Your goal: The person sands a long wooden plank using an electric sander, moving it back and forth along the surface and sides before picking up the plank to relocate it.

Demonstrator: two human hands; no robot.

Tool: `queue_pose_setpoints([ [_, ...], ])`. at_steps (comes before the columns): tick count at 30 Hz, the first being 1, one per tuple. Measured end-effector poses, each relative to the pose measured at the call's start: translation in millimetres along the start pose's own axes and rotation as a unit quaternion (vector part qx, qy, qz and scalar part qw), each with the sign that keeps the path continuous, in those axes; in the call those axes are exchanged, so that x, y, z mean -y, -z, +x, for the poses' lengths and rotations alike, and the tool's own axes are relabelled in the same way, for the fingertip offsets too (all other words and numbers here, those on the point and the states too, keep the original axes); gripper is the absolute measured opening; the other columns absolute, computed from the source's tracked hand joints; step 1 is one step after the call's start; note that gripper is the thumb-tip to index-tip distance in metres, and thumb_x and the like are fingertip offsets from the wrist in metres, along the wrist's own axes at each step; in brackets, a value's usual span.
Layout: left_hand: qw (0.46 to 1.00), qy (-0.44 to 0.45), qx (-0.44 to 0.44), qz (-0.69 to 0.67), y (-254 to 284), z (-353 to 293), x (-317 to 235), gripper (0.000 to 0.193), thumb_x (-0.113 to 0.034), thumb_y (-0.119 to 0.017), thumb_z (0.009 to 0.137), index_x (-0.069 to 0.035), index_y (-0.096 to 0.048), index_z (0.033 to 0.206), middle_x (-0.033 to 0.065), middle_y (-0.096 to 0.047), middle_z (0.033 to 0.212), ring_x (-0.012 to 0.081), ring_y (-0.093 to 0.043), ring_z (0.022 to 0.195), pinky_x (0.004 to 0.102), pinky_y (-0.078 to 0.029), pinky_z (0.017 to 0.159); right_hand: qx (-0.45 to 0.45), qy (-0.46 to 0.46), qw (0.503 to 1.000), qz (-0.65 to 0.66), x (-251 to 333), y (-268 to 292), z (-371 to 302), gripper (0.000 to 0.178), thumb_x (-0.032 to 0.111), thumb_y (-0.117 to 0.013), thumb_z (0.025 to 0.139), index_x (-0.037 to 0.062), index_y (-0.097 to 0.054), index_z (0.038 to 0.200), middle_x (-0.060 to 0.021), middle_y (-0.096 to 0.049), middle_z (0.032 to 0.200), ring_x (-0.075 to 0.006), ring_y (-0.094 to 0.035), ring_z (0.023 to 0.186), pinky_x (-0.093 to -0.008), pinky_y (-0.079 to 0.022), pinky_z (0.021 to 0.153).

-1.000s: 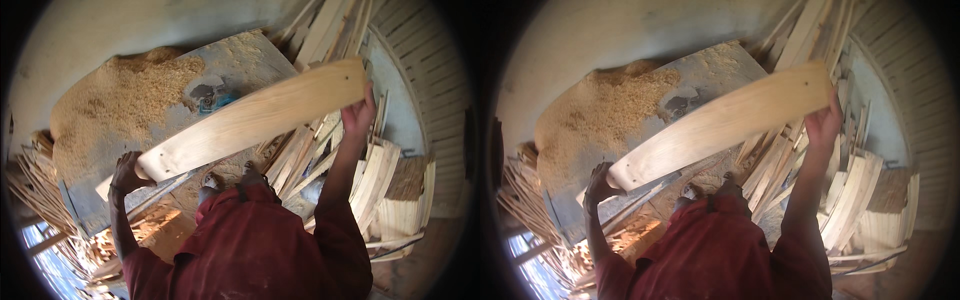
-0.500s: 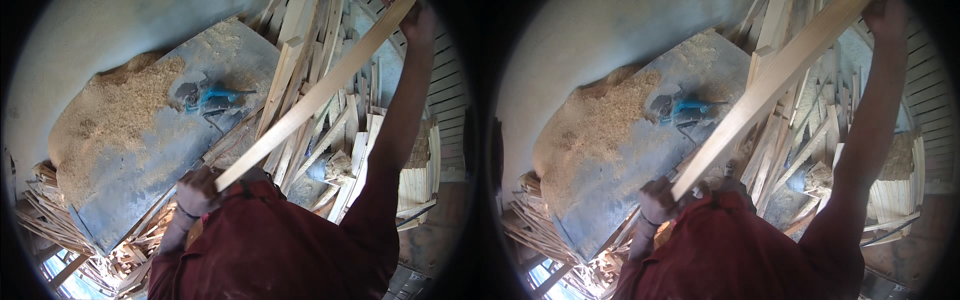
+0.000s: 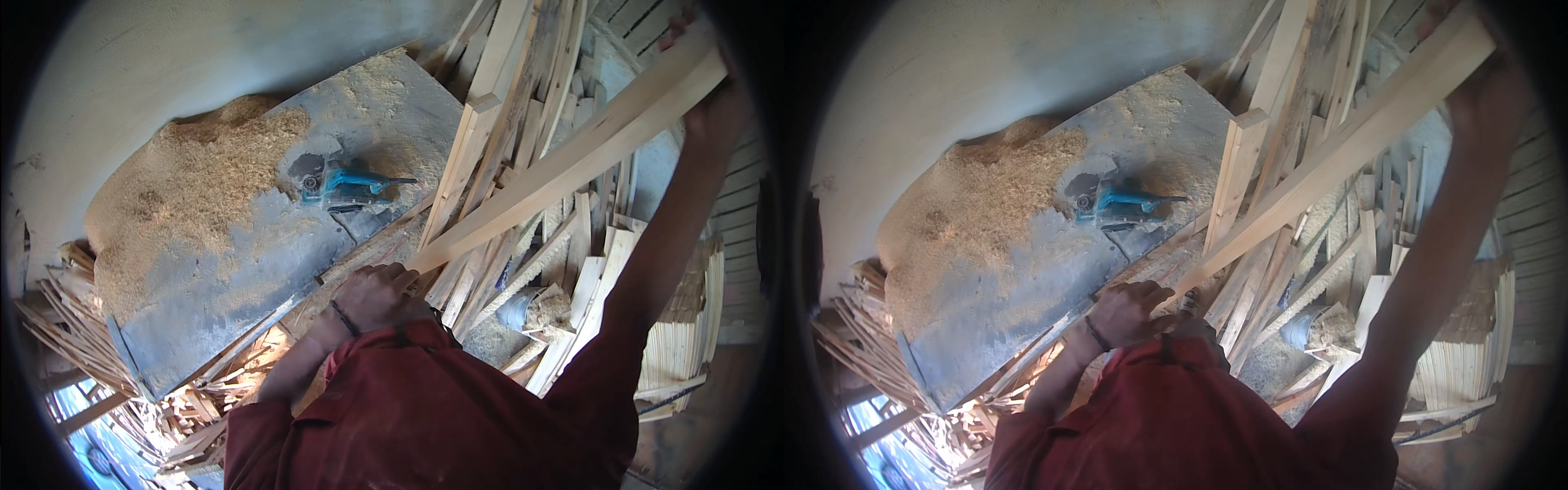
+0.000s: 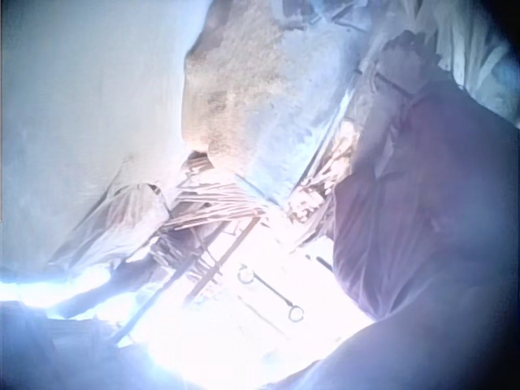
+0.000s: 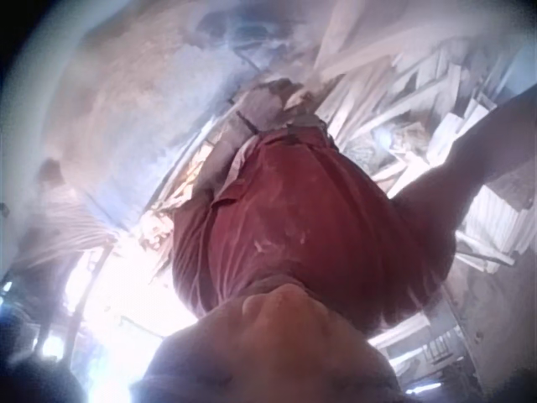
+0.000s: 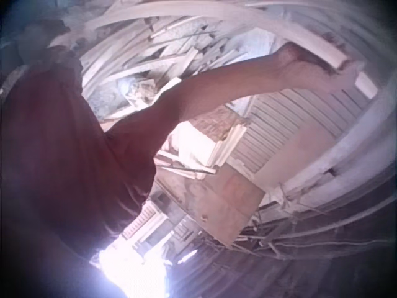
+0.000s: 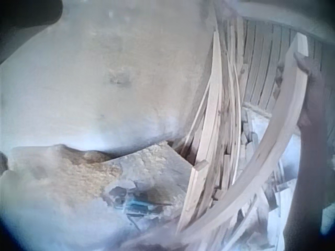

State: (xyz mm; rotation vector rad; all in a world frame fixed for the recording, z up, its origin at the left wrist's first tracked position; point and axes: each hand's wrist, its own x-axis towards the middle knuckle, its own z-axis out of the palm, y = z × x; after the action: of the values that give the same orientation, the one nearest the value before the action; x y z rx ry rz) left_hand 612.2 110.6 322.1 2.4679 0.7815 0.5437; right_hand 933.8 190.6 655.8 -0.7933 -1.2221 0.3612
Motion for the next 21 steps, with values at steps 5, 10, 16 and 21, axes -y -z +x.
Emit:
queue_pose_setpoints([
  [5,0.996,-0.055,-0.002,-0.074,54,27,-15,0.04,-0.033,-0.077,0.084,-0.004,-0.068,0.11,0.0096,-0.068,0.087,0.0276,-0.068,0.07,0.0379,-0.053,0.061,0.062,0.007,0.998,-0.033,-118,36,-53,0.08,0.008,-0.068,0.081,0.0093,-0.031,0.152,-0.02,-0.052,0.138,-0.0267,-0.059,0.114,-0.0391,-0.054,0.091],
  [10,0.953,-0.17,-0.113,-0.223,119,30,-47,0.043,-0.04,-0.076,0.086,-0.001,-0.068,0.104,0.0143,-0.07,0.093,0.0294,-0.068,0.075,0.0382,-0.055,0.066,0.095,-0.009,0.986,-0.134,-215,31,-108,0.1,0.005,-0.079,0.074,0.01,-0.022,0.156,-0.0141,-0.051,0.137,-0.0216,-0.054,0.117,-0.0349,-0.047,0.096],
  [16,0.826,-0.323,-0.351,-0.302,136,12,-97,0.053,-0.047,-0.072,0.088,0.005,-0.07,0.095,0.0136,-0.069,0.082,0.0245,-0.066,0.065,0.0345,-0.051,0.054,0.055,-0.032,0.966,-0.25,-351,73,-161,0.101,0.015,-0.086,0.074,0.0034,-0.025,0.153,-0.021,-0.037,0.148,-0.0325,-0.043,0.131,-0.0443,-0.04,0.11],
  [21,0.802,-0.314,-0.448,-0.239,124,-33,-113,0.05,-0.044,-0.072,0.088,0.005,-0.07,0.095,0.0138,-0.069,0.083,0.0248,-0.067,0.066,0.0346,-0.051,0.055,0.115,-0.069,0.956,-0.263,-404,88,-223,0.1,0.021,-0.083,0.081,-0.001,-0.017,0.153,-0.0261,-0.033,0.149,-0.0362,-0.041,0.134,-0.0501,-0.036,0.114],
])
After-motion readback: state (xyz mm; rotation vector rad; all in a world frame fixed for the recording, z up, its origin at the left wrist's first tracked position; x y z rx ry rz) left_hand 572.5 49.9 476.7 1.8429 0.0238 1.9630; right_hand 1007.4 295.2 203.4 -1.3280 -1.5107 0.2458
